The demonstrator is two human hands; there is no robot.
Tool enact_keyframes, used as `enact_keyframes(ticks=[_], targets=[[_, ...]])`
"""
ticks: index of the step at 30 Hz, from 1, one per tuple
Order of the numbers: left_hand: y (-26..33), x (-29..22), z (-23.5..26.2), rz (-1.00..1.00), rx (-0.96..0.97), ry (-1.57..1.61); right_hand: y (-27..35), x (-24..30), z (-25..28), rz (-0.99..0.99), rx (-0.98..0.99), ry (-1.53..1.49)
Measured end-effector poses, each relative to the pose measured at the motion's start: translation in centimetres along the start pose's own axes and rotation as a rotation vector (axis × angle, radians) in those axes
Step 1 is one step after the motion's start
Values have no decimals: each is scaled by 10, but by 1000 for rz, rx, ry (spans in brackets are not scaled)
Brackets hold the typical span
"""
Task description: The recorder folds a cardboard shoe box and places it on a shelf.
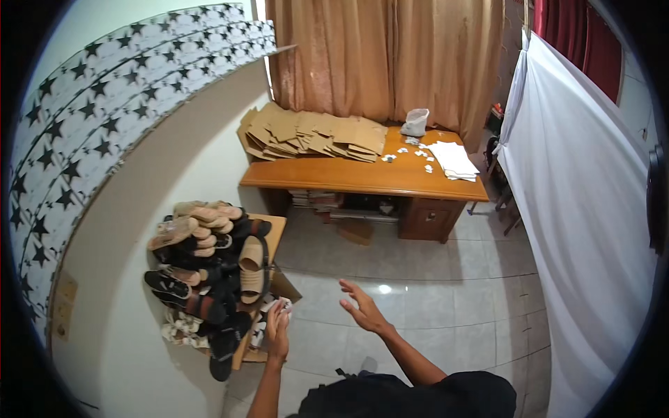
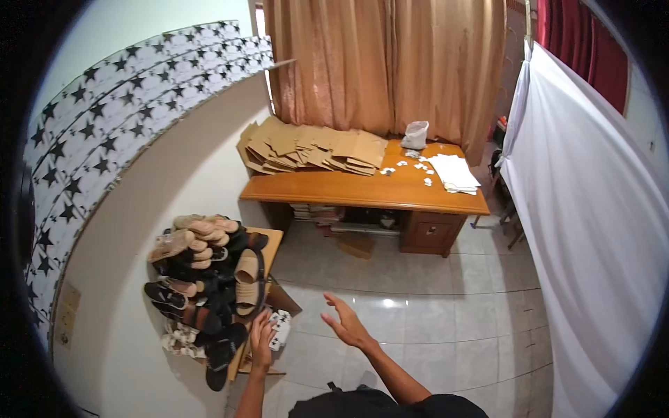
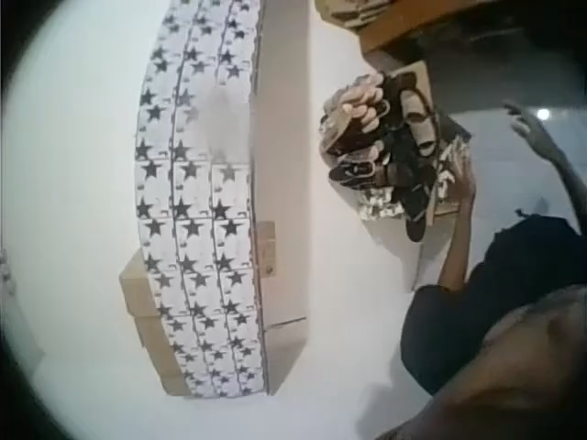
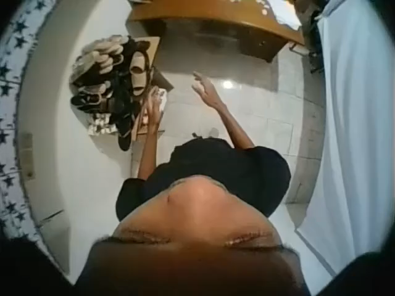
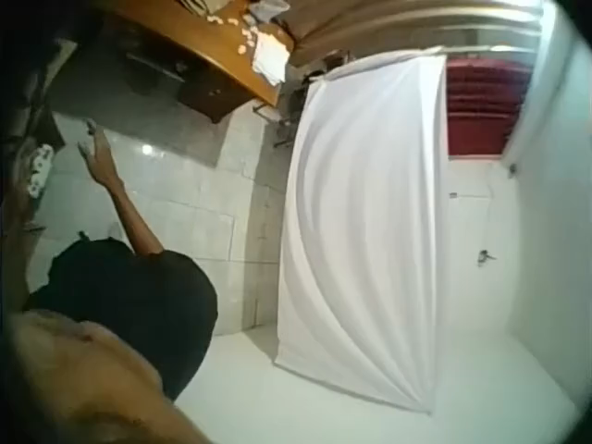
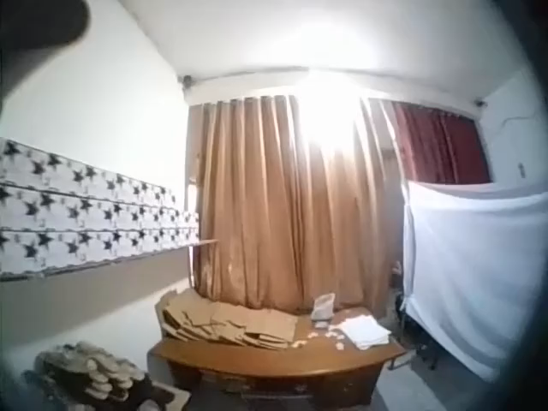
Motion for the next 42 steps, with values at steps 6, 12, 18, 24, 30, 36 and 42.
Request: enact_keyframes(ticks=[6,12,18,24,30,36,42], targets=[[-73,-12,-175,-61,193,11,8,-46,162,-131,-254,-38],[-136,-24,-269,-132,372,-28,-16,-69,243,-126,-376,-81],[-203,-13,-325,-103,400,29,-67,-85,296,-158,-428,-73],[-299,13,-354,-106,392,60,-153,-120,335,-155,-410,-60],[-405,8,-380,-129,376,74,-253,-144,372,-167,-409,-39],[-485,21,-390,-63,350,69,-352,-149,406,-98,-408,-10],[-548,57,-403,13,292,68,-427,-192,433,-118,-357,-78]])
Point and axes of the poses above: each hand's wrist, its own y-axis away from the middle knuckle, its own z-axis out of the back of the hand, x = y × z, the point moved 9 cm from there along -y, towards the middle knuckle, and after that the axes turned 5 degrees about -z, right-handed, at the moved point
